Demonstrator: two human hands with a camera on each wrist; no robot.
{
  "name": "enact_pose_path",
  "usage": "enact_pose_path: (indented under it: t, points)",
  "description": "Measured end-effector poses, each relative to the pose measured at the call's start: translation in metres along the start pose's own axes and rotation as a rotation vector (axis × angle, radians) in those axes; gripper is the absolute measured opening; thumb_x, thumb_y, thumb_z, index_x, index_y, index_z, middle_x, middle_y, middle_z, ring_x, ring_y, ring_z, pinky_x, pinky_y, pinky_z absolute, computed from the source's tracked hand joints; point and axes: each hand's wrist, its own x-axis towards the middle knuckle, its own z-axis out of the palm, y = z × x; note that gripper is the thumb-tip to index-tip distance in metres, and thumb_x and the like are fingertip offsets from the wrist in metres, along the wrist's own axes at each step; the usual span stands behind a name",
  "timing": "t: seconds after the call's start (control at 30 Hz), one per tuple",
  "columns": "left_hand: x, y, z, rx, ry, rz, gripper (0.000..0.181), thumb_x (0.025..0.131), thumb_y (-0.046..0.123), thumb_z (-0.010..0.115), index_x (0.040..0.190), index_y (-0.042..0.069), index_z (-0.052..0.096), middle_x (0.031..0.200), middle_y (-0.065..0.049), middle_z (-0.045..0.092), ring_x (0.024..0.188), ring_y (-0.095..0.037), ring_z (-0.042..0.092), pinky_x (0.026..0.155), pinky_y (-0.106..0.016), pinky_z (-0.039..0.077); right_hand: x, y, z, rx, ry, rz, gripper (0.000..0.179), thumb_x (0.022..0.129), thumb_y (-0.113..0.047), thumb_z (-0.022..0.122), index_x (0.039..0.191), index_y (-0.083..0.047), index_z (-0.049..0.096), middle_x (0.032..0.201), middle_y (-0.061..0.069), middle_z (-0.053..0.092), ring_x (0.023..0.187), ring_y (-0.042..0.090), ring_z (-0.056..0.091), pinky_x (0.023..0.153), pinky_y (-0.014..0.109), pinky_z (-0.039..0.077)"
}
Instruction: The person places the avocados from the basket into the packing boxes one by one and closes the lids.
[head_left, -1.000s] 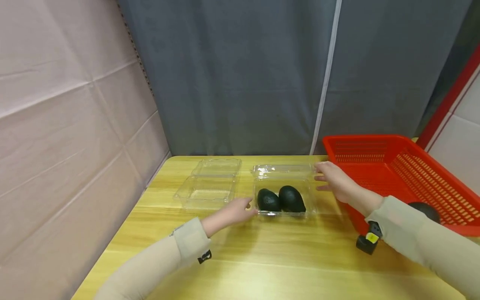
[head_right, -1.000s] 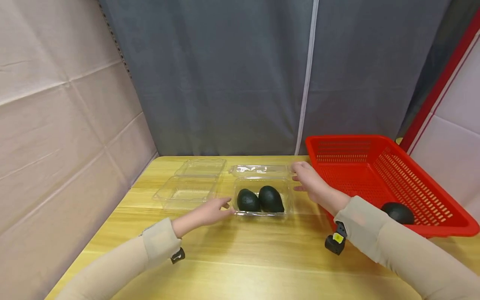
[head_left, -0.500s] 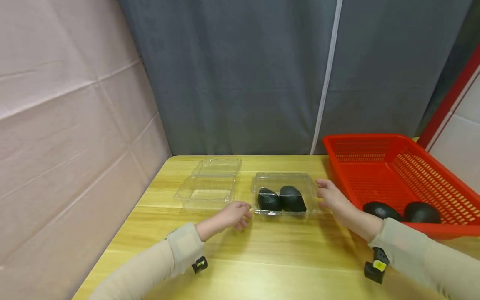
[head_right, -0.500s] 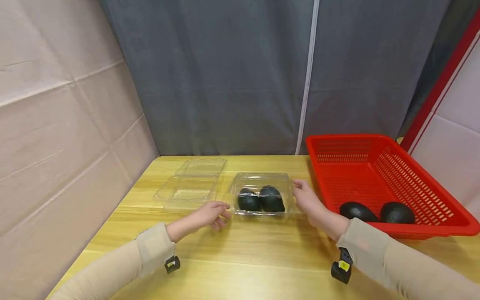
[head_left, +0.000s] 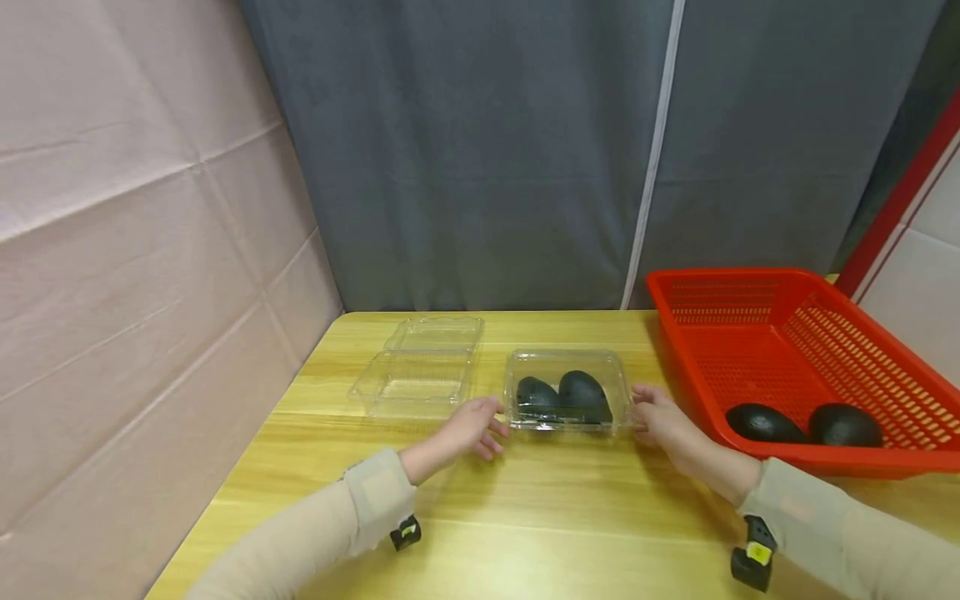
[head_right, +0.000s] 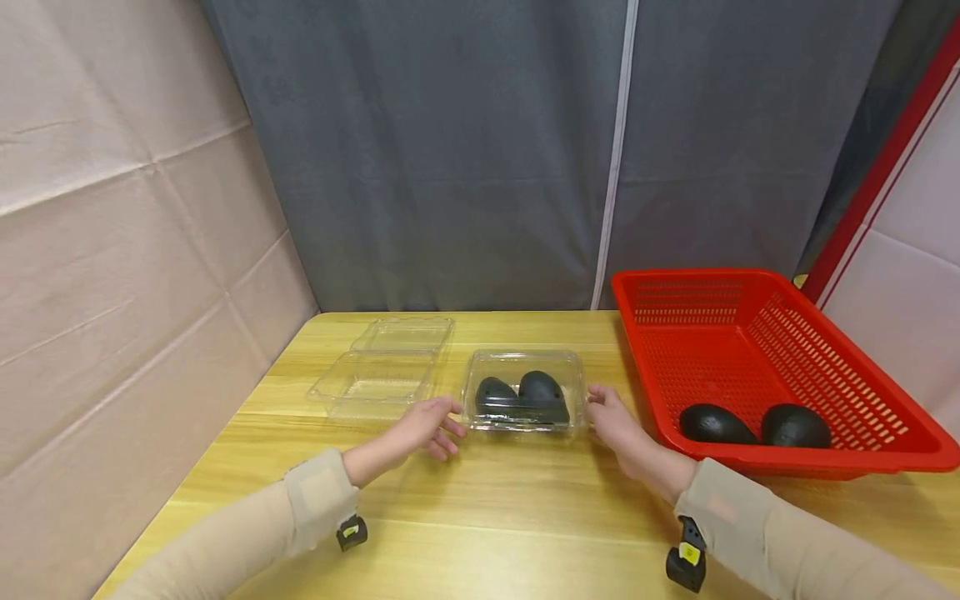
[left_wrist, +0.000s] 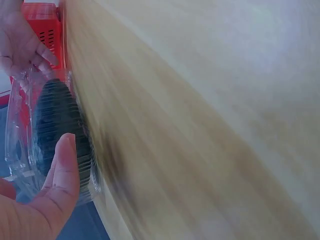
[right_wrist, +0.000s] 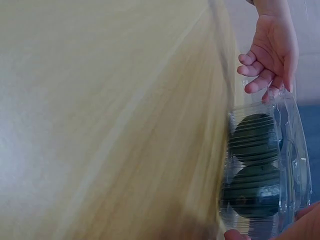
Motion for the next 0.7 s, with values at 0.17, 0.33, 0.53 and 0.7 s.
enact_pose_path:
  t: [0.17,0.33,0.53,0.7]
  points:
    - [0.003,-0.003,0.004,0.012,-0.002,0.005,0.046,0.098,0.028,0.037,0.121,-0.011,0.045,0.090,-0.021,0.064,0.059,-0.019,0.061,0.050,-0.029,0.052,0.000,0.005,0.002,0.009,-0.010,-0.007,0.055,0.090,-0.004,0.026,0.138,0.013,0.004,0.137,0.033,0.019,0.111,0.040,0.042,0.099,0.053,0.035]
    - [0.004,-0.005,0.007,0.014,-0.008,-0.002,0.039,0.098,0.024,0.038,0.116,-0.009,0.047,0.089,-0.020,0.065,0.058,-0.018,0.060,0.049,-0.028,0.052,-0.001,0.007,0.003,0.002,-0.023,0.010,0.057,0.092,-0.008,0.028,0.139,0.011,0.004,0.137,0.033,0.021,0.117,0.044,0.038,0.100,0.053,0.034]
    - [0.005,-0.003,0.008,0.023,-0.036,-0.008,0.030,0.096,0.020,0.038,0.105,-0.007,0.050,0.089,-0.020,0.065,0.056,-0.016,0.060,0.048,-0.028,0.051,-0.002,0.008,0.003,-0.024,-0.008,0.018,0.059,0.089,-0.010,0.037,0.138,0.010,0.009,0.125,0.030,0.038,0.100,0.034,0.051,0.083,0.037,0.047]
    - [0.010,-0.002,0.004,-0.028,-0.125,-0.093,0.029,0.090,0.018,0.040,0.106,-0.005,0.048,0.088,-0.018,0.067,0.052,-0.012,0.057,0.044,-0.021,0.046,-0.001,0.011,0.006,0.014,0.030,0.031,0.055,0.085,-0.009,0.037,0.133,0.010,0.016,0.093,0.014,0.047,0.074,0.017,0.049,0.063,0.026,0.049]
